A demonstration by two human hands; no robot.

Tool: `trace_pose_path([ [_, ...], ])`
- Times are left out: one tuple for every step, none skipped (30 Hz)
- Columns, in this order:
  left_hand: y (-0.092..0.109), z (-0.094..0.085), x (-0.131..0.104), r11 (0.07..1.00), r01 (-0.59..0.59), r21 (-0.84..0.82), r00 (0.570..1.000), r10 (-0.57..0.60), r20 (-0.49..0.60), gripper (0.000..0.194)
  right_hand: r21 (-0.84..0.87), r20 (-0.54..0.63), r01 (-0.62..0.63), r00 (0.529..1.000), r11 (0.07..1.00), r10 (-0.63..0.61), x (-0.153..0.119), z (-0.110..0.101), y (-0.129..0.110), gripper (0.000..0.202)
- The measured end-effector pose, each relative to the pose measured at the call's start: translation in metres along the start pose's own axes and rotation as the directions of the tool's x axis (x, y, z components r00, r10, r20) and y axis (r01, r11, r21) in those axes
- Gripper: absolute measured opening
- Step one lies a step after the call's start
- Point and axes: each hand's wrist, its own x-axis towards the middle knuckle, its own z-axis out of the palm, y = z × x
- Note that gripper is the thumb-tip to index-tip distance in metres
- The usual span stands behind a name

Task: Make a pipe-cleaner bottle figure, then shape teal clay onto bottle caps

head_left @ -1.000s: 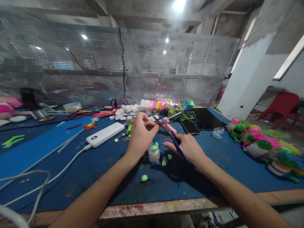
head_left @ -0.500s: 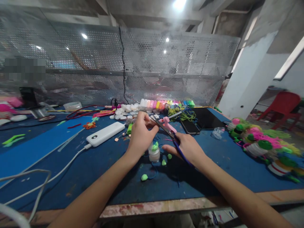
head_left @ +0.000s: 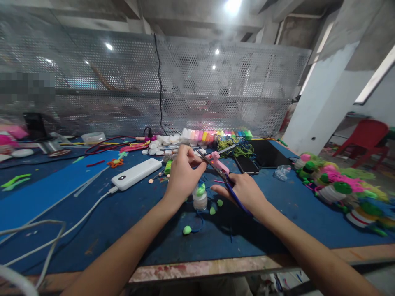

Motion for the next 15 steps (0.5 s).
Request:
trace_pose_path([
  [-0.001,0.0,0.0,1.0,0.002,-0.017,1.0,-0.002,0.002,0.032,0.049,-0.004,0.002,1.0,0.999,-0.002,0.0,0.001,0.001,0.051],
  [-0.002,0.0,0.0,0.999,0.006,-0.046,1.0,-0.006,0.006,0.032,0.113,-0.01,0.002,1.0,0.994,-0.001,0.001,0.001,0.002,0.052],
  [-0.003,0.0,0.001,0.996,0.013,-0.084,1.0,-0.013,0.012,0.032,0.191,-0.015,0.0,1.0,0.982,0.003,0.001,0.002,0.003,0.053],
  [-0.004,0.001,0.001,0.991,0.026,-0.129,1.0,-0.024,0.019,0.033,0.277,-0.024,-0.002,1.0,0.961,0.009,0.002,0.003,0.005,0.054],
  [-0.004,0.001,0.001,0.984,0.043,-0.175,0.999,-0.04,0.024,0.033,0.364,-0.033,-0.003,0.999,0.931,0.016,0.002,0.003,0.006,0.054],
  [-0.005,0.001,0.002,0.975,0.066,-0.213,0.998,-0.062,0.029,0.033,0.451,-0.042,0.0,0.999,0.893,0.021,0.003,0.004,0.008,0.053],
  [-0.005,0.001,0.003,0.966,0.092,-0.241,0.996,-0.087,0.034,0.032,0.53,-0.05,0.009,0.999,0.848,0.02,0.004,0.004,0.009,0.051],
  [-0.005,0.0,0.003,0.956,0.12,-0.267,0.993,-0.114,0.039,0.031,0.596,-0.054,0.021,0.998,0.803,0.014,0.004,0.004,0.01,0.048],
  [-0.004,0.0,0.004,0.943,0.151,-0.296,0.989,-0.143,0.048,0.03,0.643,-0.055,0.032,0.998,0.765,0.004,0.005,0.004,0.011,0.045],
  [-0.003,0.0,0.005,0.924,0.186,-0.334,0.983,-0.176,0.06,0.029,0.672,-0.054,0.041,0.999,0.739,-0.007,0.005,0.004,0.011,0.043],
  [-0.002,0.0,0.005,0.896,0.224,-0.384,0.974,-0.212,0.074,0.03,0.685,-0.052,0.05,0.998,0.726,-0.02,0.005,0.003,0.011,0.04],
  [-0.001,0.0,0.006,0.857,0.265,-0.443,0.964,-0.251,0.091,0.03,0.687,-0.05,0.058,0.998,0.725,-0.033,0.005,0.003,0.01,0.039],
  [0.0,0.0,0.007,0.807,0.307,-0.504,0.95,-0.294,0.108,0.03,0.68,-0.042,0.064,0.998,0.73,-0.049,0.004,0.002,0.009,0.038],
  [0.001,0.0,0.007,0.754,0.346,-0.558,0.934,-0.336,0.124,0.028,0.672,-0.032,0.073,0.997,0.737,-0.07,0.004,0.002,0.008,0.038],
  [0.002,0.0,0.008,0.704,0.374,-0.604,0.918,-0.372,0.135,0.026,0.662,-0.022,0.085,0.995,0.744,-0.093,0.003,0.001,0.007,0.039],
])
